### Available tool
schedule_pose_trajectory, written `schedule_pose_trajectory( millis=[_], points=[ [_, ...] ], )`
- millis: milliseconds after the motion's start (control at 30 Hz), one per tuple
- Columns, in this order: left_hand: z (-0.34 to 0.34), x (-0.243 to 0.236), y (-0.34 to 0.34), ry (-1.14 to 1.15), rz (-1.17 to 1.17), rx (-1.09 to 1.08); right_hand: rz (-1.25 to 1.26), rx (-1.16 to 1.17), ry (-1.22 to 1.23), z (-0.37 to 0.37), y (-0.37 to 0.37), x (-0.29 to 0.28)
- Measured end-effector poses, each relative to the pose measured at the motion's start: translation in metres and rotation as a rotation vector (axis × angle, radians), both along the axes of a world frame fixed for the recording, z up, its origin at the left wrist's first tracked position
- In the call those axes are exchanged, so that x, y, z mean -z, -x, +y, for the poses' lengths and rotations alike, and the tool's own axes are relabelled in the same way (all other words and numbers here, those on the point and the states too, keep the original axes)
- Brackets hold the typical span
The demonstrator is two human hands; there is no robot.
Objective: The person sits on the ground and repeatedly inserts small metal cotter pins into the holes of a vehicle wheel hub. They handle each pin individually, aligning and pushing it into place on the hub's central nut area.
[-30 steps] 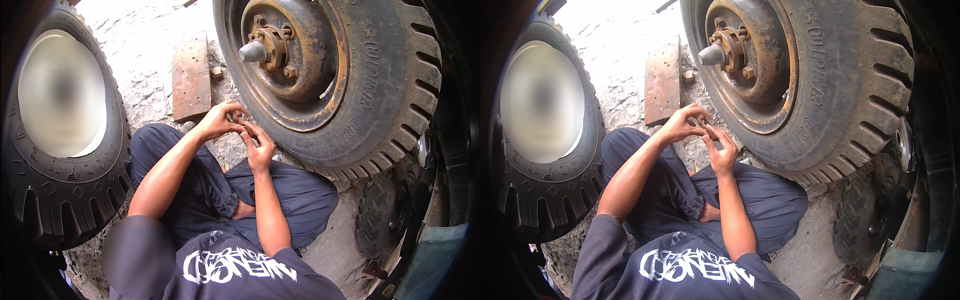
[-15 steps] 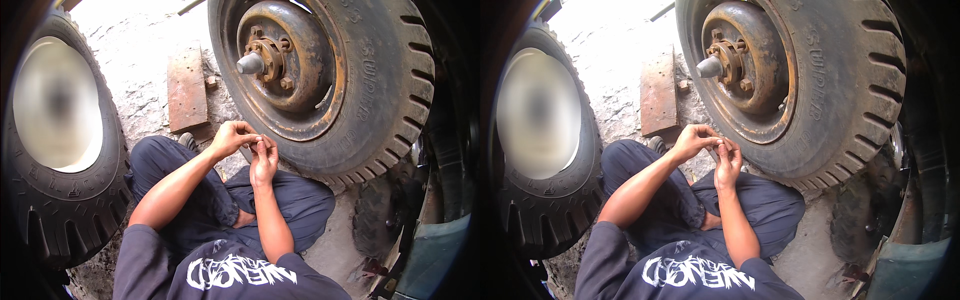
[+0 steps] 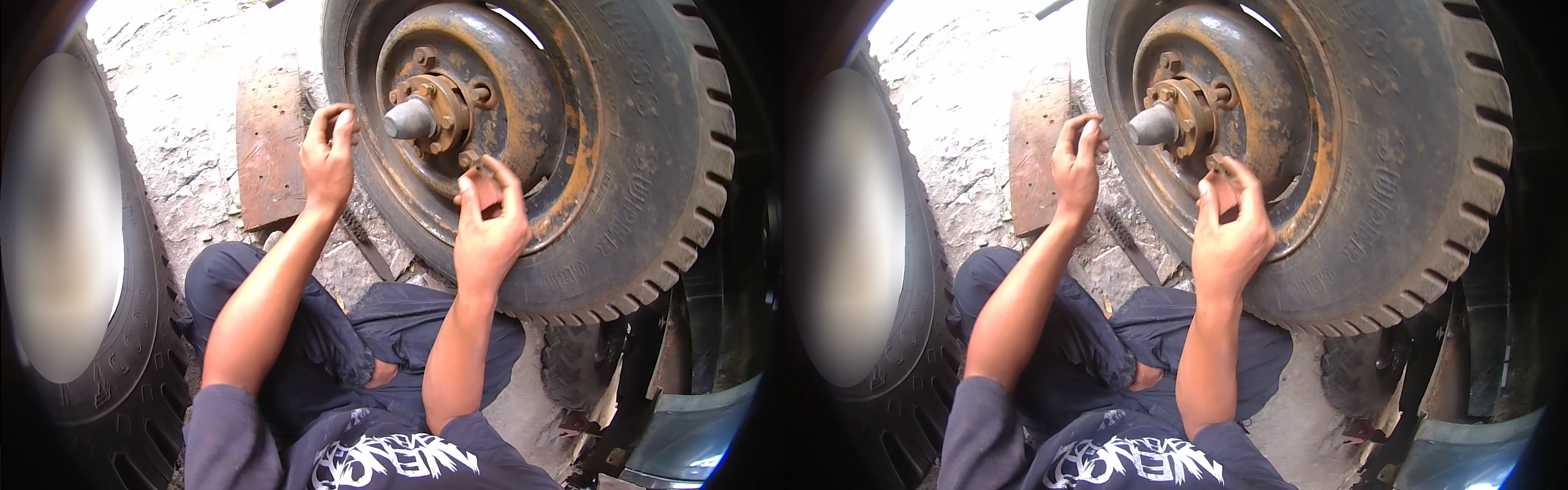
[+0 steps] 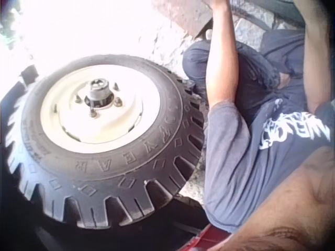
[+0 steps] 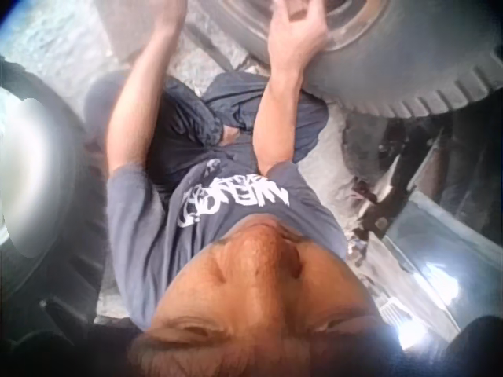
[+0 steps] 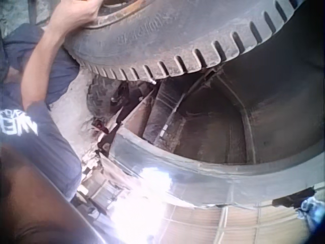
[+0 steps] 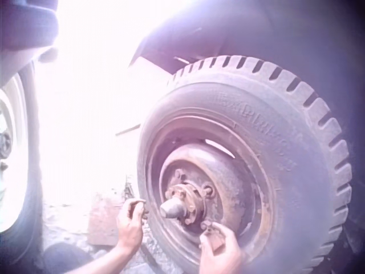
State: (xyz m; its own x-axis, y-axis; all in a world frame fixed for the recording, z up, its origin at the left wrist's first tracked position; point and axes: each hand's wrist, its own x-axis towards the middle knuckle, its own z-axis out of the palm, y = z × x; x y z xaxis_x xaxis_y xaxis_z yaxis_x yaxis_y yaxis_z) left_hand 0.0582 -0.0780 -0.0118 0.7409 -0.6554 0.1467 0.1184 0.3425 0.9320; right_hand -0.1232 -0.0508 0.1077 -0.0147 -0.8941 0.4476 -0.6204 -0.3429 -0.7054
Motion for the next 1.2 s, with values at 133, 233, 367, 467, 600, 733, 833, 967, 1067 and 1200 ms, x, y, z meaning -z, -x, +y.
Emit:
schedule_pose_trajectory(
  millis=[133,233,367,467,600,733,833,967,1067,1200],
  points=[
    [0.003,0.031,0.002,-0.148,0.176,0.103,0.023,-0.015,0.241,-0.028,-0.021,-0.002],
    [-0.001,0.026,0.004,-0.116,0.185,0.173,0.118,0.073,0.231,-0.029,-0.041,-0.003],
    [-0.001,0.014,0.009,-0.121,0.157,0.201,0.056,0.123,0.276,-0.035,-0.049,0.006],
    [-0.002,0.015,0.008,-0.126,0.174,0.223,0.108,0.173,0.276,-0.038,-0.049,0.01],
    [-0.006,0.018,0.004,-0.107,0.262,0.252,0.088,0.164,0.254,-0.043,-0.061,-0.003],
    [-0.004,0.012,0.004,-0.102,0.297,0.275,0.133,0.156,0.196,-0.047,-0.066,-0.013],
    [0.003,0.008,0.012,-0.145,0.247,0.293,0.129,0.198,0.171,-0.038,-0.057,-0.004],
    [-0.001,0.008,0.024,-0.106,0.292,0.324,0.168,0.156,0.208,-0.042,-0.059,-0.012],
    [-0.001,0.0,0.032,-0.103,0.296,0.315,0.231,0.151,0.161,-0.049,-0.07,-0.028],
    [0.007,-0.003,0.03,-0.131,0.236,0.345,0.268,0.149,0.228,-0.042,-0.054,-0.009]
  ],
)
